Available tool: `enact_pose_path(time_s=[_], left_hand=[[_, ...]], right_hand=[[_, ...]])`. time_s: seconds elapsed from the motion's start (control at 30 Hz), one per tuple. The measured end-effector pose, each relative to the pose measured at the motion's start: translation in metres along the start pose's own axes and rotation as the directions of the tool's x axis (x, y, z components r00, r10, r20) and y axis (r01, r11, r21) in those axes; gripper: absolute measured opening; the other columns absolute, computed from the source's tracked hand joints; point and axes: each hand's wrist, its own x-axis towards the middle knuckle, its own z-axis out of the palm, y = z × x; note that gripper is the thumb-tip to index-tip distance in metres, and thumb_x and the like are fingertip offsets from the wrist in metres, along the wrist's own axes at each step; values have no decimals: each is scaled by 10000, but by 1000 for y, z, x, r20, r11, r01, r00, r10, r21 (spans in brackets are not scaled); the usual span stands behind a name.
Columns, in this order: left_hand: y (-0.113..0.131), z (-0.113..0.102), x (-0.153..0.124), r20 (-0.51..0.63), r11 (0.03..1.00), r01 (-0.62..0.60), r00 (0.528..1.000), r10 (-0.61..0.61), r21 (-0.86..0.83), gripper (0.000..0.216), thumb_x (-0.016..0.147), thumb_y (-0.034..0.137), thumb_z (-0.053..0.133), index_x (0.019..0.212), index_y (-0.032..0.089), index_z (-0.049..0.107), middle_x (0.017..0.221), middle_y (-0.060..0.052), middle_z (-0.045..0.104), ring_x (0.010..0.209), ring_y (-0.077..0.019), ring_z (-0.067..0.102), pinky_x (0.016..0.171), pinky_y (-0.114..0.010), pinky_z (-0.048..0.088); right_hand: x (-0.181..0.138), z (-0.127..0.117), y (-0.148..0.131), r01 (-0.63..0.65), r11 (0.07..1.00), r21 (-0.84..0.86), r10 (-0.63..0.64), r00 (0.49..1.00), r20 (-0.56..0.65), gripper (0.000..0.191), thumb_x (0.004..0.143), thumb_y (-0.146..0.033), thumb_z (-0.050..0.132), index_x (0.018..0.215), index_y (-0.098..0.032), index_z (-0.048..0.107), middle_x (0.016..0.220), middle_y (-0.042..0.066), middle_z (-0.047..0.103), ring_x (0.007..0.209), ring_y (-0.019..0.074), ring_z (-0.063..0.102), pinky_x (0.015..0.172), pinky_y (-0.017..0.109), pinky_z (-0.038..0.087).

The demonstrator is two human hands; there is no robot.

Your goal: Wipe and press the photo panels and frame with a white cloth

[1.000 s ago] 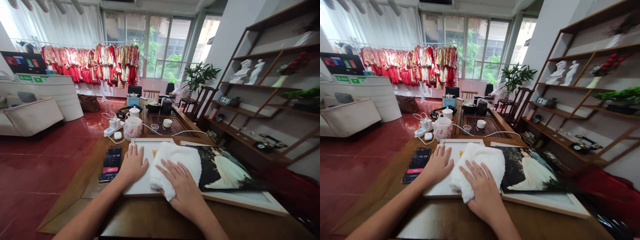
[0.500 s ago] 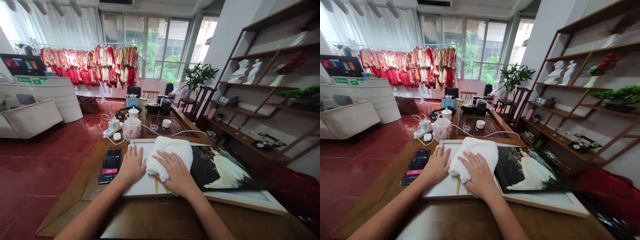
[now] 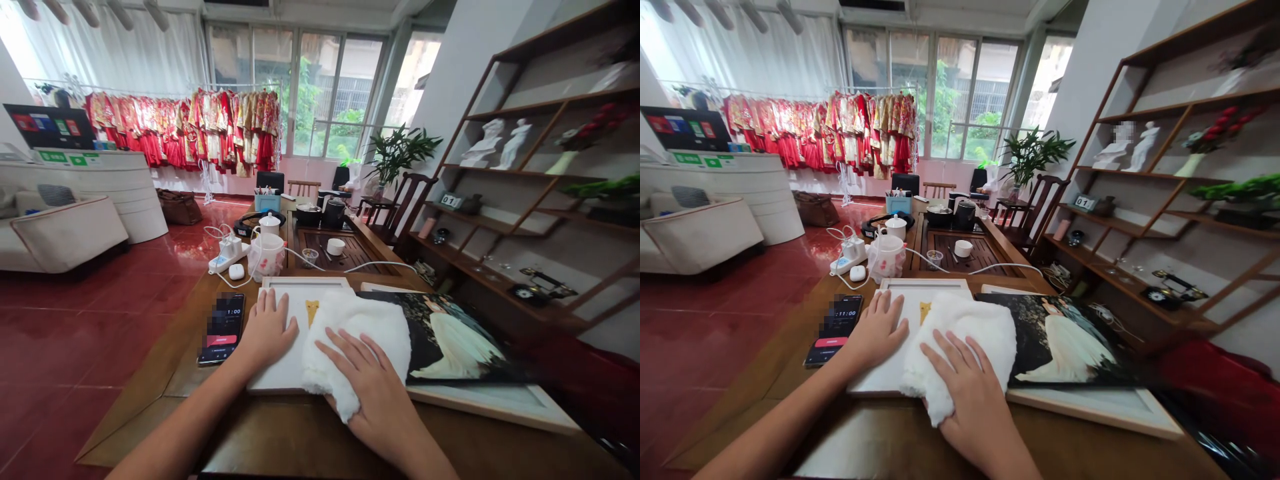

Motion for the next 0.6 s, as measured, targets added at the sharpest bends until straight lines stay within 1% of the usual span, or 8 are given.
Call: enact_pose_path(time_s=[0.07, 0.13, 0.27, 0.4, 0.5, 0.6], left_hand=[[0, 0, 0, 1, 1000, 0, 1000, 0, -1, 563, 924, 428, 355, 1421, 164, 342, 1495, -194, 297, 1396, -360, 218, 1073, -477, 268], [1, 0, 0, 3, 1000, 4, 1000, -4, 3, 564, 925, 431, 354, 1423, 165, 340, 1497, -190, 298, 1396, -358, 218, 1075, -477, 265], [0, 1, 0, 7, 1000, -1, 1000, 1, 12, 560, 932, 428, 345, 1427, 166, 338, 1498, -190, 294, 1397, -360, 216, 1069, -472, 276], [-2, 0, 1, 33, 1000, -18, 999, 17, 24, 574, 929, 427, 351, 1437, 161, 323, 1500, -198, 285, 1399, -368, 208, 1066, -479, 277], [-2, 0, 1, 34, 999, -17, 999, 16, 29, 575, 928, 426, 357, 1441, 168, 312, 1505, -193, 278, 1404, -364, 196, 1072, -481, 266], [-2, 1, 1, 26, 1000, -11, 1000, 10, 24, 564, 933, 428, 346, 1435, 172, 317, 1504, -187, 281, 1404, -355, 199, 1073, -476, 265]], right_hand=[[2, 0, 1, -3, 1000, 3, 3, 1000, 8, 661, 806, -317, 531, 1438, -339, 339, 1504, 1, 342, 1338, 246, 350, 1113, 485, 184], [10, 1, 4, -8, 1000, 6, 8, 1000, 24, 645, 809, -327, 530, 1430, -328, 357, 1491, 15, 367, 1330, 251, 363, 1109, 491, 189], [40, 6, 13, -21, 1000, 12, 21, 1000, 23, 597, 831, -368, 513, 1412, -295, 400, 1469, 52, 402, 1327, 258, 364, 1106, 496, 188], [63, 11, 23, -43, 998, 36, 43, 999, -8, 573, 838, -426, 511, 1392, -304, 430, 1469, 45, 404, 1330, 256, 357, 1111, 484, 182], [64, 11, 24, -39, 998, 49, 40, 999, -3, 565, 846, -432, 503, 1392, -306, 430, 1473, 42, 398, 1333, 251, 353, 1117, 478, 171], [53, 8, 19, -43, 998, 49, 43, 999, 3, 566, 850, -402, 497, 1403, -312, 412, 1481, 36, 386, 1342, 239, 341, 1126, 472, 160]])
